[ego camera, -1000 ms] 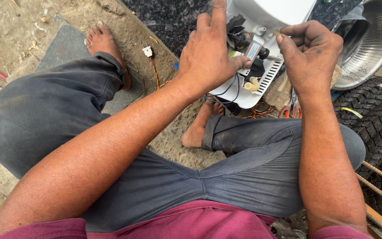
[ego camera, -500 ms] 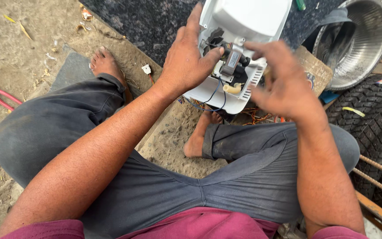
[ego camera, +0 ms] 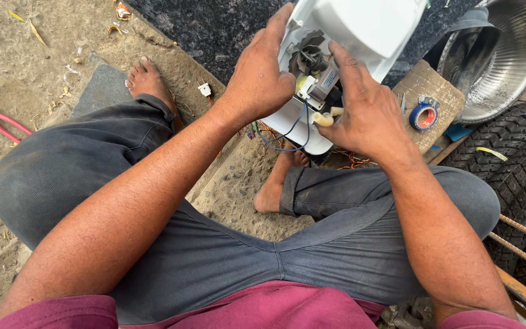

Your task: The person sits on the ground and assembles a small electric motor into a white plastic housing. They connect a yellow tube to the motor, arrange the internal wires, and secure the motor in place within the casing.

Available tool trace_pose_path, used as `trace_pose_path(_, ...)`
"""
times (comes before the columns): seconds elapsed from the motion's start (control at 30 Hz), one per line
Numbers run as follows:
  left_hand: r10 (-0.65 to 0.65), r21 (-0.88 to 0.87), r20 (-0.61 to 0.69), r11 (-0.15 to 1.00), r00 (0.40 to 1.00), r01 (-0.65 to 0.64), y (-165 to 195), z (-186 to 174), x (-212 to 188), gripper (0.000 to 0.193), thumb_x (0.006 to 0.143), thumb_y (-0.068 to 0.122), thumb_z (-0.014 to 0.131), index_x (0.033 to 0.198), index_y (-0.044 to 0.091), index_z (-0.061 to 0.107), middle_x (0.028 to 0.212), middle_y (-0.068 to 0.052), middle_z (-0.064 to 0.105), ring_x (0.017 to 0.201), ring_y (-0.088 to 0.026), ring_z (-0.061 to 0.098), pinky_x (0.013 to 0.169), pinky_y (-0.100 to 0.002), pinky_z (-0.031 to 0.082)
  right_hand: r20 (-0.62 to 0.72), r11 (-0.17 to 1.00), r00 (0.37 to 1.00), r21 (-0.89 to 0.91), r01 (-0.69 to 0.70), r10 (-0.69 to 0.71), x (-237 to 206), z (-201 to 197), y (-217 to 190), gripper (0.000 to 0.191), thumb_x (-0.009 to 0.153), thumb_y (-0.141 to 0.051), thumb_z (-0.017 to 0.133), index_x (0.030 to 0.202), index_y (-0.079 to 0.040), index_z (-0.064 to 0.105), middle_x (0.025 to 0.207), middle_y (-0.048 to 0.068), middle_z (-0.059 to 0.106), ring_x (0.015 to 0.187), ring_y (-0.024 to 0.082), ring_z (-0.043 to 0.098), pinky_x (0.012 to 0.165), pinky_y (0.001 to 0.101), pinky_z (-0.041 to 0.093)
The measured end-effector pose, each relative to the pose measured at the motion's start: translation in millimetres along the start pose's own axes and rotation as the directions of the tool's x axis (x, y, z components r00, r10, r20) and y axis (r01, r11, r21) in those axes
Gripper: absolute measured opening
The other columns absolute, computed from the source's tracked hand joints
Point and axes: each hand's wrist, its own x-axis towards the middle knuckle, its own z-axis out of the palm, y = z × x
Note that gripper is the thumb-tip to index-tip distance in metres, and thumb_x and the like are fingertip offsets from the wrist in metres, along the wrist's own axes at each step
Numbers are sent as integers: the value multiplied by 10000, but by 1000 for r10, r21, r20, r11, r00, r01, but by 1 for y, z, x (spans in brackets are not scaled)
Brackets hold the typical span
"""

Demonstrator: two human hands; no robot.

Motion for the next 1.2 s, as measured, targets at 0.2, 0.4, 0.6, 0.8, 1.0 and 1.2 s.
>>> trace_pose_path(0.2,-11,-11,-7,1000,1000,11,-3,0,3,817,781,-67,568,1568,51,385,1340,-243,627,1284,-413,623,1141,-473,468,-13,985,998,158,-65,68,2,9,5,1000,704,-216,917,1528,-79,367,1211,232,687,1026,370,744,925,467,607)
trace_pose_path(0.4,13,-27,-84,1000,996,-16,-2,3,4,723,798,-125,515,1497,58,492,1324,-222,663,1266,-406,649,1112,-463,498,-45,965,997,259,-48,62,1,12,12,921,724,-143,881,1506,-56,402,1285,228,680,1078,319,756,919,406,648)
trace_pose_path(0.6,-3,-25,-115,1000,993,0,-3,7,2,704,789,-116,518,1478,22,481,1307,-238,654,1247,-421,646,1111,-487,483,-72,945,995,322,-47,73,-3,4,18,948,732,-152,951,1502,-40,410,1311,206,681,1218,301,702,1055,412,585)
trace_pose_path(0.8,57,91,-182,995,982,-41,21,-7,-1,710,803,-12,626,1484,-18,424,1227,-251,610,1147,-442,622,1043,-518,487,32,672,988,730,-128,153,-5,-13,11,923,733,-52,881,1503,-20,371,1418,151,621,1374,237,608,1094,348,552)
trace_pose_path(1.0,266,-44,-141,961,954,-275,59,-27,-4,464,988,186,734,1366,82,487,1181,-158,653,1030,-325,691,917,-440,576,26,239,966,967,-90,259,-9,-36,1,925,767,-25,873,1547,11,376,1298,178,663,863,59,618,658,137,534)
trace_pose_path(1.2,88,-364,6,928,996,-80,72,-9,-5,737,1016,432,779,1509,24,413,1269,-174,683,1156,-237,733,977,-379,652,20,298,951,947,-117,310,0,-35,-18,846,774,-3,748,1503,7,319,1257,222,645,813,83,702,604,168,601)
